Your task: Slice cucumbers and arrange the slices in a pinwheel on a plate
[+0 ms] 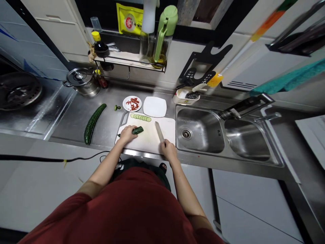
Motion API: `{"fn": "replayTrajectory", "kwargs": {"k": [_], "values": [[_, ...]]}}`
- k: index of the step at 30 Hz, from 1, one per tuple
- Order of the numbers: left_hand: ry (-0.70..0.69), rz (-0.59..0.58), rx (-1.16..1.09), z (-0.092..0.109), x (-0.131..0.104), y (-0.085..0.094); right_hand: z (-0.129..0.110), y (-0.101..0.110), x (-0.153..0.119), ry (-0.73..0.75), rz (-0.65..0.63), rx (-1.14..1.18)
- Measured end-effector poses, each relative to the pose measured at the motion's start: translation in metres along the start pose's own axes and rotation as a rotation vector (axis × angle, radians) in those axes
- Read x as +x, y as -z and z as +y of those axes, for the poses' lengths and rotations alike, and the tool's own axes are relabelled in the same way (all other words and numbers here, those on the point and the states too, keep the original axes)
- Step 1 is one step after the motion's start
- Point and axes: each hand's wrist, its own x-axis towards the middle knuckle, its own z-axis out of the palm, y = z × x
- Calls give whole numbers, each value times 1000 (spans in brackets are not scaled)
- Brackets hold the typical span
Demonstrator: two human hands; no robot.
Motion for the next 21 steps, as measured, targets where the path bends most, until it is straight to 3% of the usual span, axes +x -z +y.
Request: {"fn": "replayTrajectory", "kwargs": {"k": [10,21], "values": [[400,335,-24,-34,12,13,3,-5,4,-20,-9,-15],[555,353,11,-55,14,16,2,-4,3,-19,-33,-27]]}}
